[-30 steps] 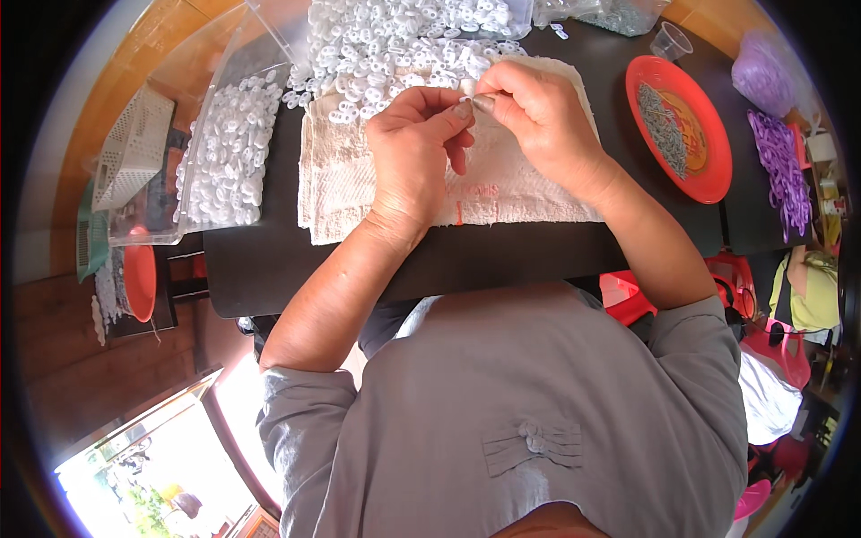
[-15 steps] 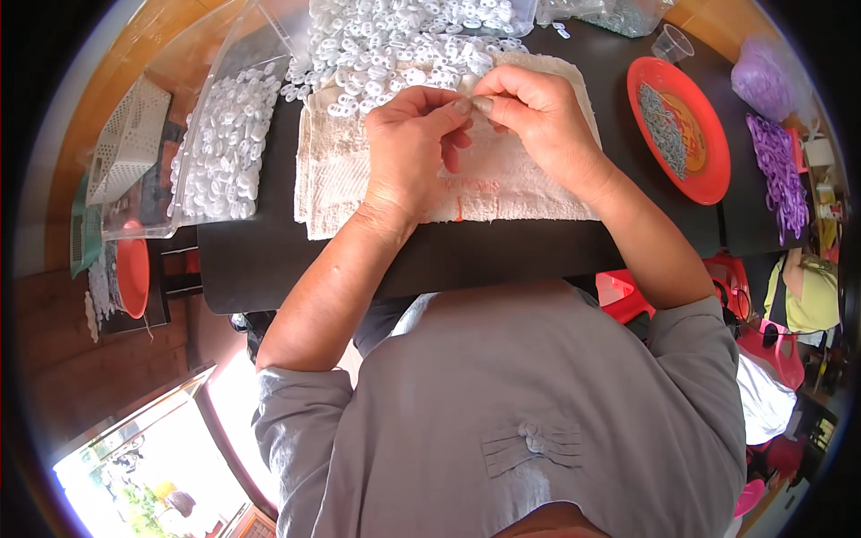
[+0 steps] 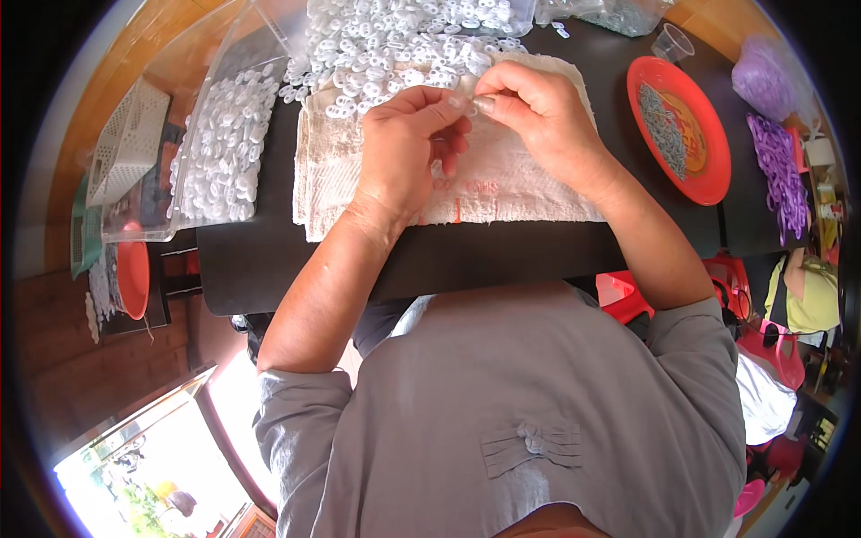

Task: Sorting and inspecting small white plastic components on a towel-covered table in a manufacturing setting.

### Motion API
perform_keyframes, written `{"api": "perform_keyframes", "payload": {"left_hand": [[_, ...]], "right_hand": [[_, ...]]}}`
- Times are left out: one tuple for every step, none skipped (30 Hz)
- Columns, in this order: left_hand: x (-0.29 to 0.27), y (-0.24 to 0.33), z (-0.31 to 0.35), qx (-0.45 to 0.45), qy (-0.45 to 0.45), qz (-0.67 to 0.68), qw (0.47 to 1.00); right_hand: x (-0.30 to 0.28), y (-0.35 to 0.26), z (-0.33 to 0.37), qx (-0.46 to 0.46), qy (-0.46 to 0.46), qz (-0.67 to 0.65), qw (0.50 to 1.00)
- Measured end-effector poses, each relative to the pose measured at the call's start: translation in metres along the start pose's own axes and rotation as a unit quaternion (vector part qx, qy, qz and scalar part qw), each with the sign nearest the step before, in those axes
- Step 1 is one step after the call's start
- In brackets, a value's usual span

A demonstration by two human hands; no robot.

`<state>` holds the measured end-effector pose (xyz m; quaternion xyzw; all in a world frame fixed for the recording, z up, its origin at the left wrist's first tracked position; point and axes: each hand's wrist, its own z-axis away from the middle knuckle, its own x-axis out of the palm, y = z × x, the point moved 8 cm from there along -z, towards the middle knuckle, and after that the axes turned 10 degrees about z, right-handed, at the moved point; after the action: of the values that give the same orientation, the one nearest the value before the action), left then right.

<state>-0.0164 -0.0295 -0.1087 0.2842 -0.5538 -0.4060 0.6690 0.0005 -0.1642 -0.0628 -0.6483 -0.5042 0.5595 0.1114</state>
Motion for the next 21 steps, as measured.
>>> {"api": "perform_keyframes", "payload": {"left_hand": [[0.0,0.001,0.0,0.0,-0.001,0.0,1.0],[0.001,0.0,0.0,-0.011,-0.01,0.01,1.0],[0.001,0.0,-0.001,-0.022,-0.019,0.02,0.999],[0.0,0.002,-0.001,-0.022,-0.019,0.02,0.999],[0.002,-0.002,0.0,-0.065,-0.038,0.01,0.997],[0.003,-0.008,0.001,-0.107,-0.058,0.0,0.993],[0.002,-0.008,0.0,-0.107,-0.058,0.0,0.993],[0.003,-0.01,-0.001,-0.119,-0.075,0.022,0.99],[0.004,-0.013,-0.001,-0.132,-0.092,0.044,0.986],[0.002,-0.014,-0.003,-0.131,-0.092,0.044,0.986],[0.002,-0.013,-0.005,-0.124,-0.099,0.069,0.985],[0.003,-0.012,-0.006,-0.116,-0.107,0.093,0.983],[0.003,-0.012,-0.006,-0.116,-0.107,0.093,0.983],[0.004,-0.009,-0.006,-0.104,-0.102,0.09,0.985],[0.005,-0.007,-0.005,-0.092,-0.098,0.086,0.987],[0.006,-0.007,-0.005,-0.092,-0.098,0.087,0.987],[0.003,-0.006,-0.004,-0.083,-0.083,0.067,0.991],[0.0,-0.005,-0.004,-0.073,-0.067,0.048,0.994],[0.0,-0.005,-0.003,-0.073,-0.067,0.048,0.994],[0.0,-0.003,-0.003,-0.062,-0.063,0.041,0.995],[-0.001,-0.001,-0.003,-0.051,-0.059,0.034,0.996]], "right_hand": [[-0.004,-0.005,0.0,-0.032,0.02,0.025,0.999],[-0.003,-0.003,0.0,-0.032,0.02,0.025,0.999],[-0.005,-0.005,0.0,-0.058,0.037,0.044,0.997],[-0.007,-0.009,0.001,-0.084,0.054,0.063,0.993],[-0.007,-0.009,0.001,-0.084,0.054,0.063,0.993],[-0.008,-0.015,0.002,-0.114,0.062,0.082,0.988],[-0.008,-0.02,0.003,-0.144,0.071,0.102,0.982],[-0.008,-0.021,0.003,-0.144,0.07,0.102,0.982],[-0.008,-0.022,0.003,-0.148,0.071,0.094,0.982],[-0.009,-0.023,0.004,-0.151,0.072,0.087,0.982],[-0.009,-0.023,0.003,-0.151,0.072,0.087,0.982],[-0.01,-0.024,0.003,-0.162,0.08,0.09,0.979],[-0.011,-0.025,0.003,-0.172,0.087,0.094,0.977],[-0.011,-0.024,0.003,-0.172,0.087,0.094,0.977],[-0.012,-0.022,0.003,-0.169,0.088,0.088,0.978],[-0.012,-0.021,0.003,-0.166,0.088,0.081,0.979],[-0.012,-0.022,0.003,-0.166,0.088,0.081,0.979],[-0.013,-0.023,0.003,-0.172,0.086,0.084,0.978],[-0.013,-0.025,0.003,-0.177,0.085,0.086,0.977],[-0.013,-0.026,0.004,-0.177,0.085,0.086,0.977],[-0.012,-0.024,0.003,-0.16,0.076,0.068,0.982]]}}
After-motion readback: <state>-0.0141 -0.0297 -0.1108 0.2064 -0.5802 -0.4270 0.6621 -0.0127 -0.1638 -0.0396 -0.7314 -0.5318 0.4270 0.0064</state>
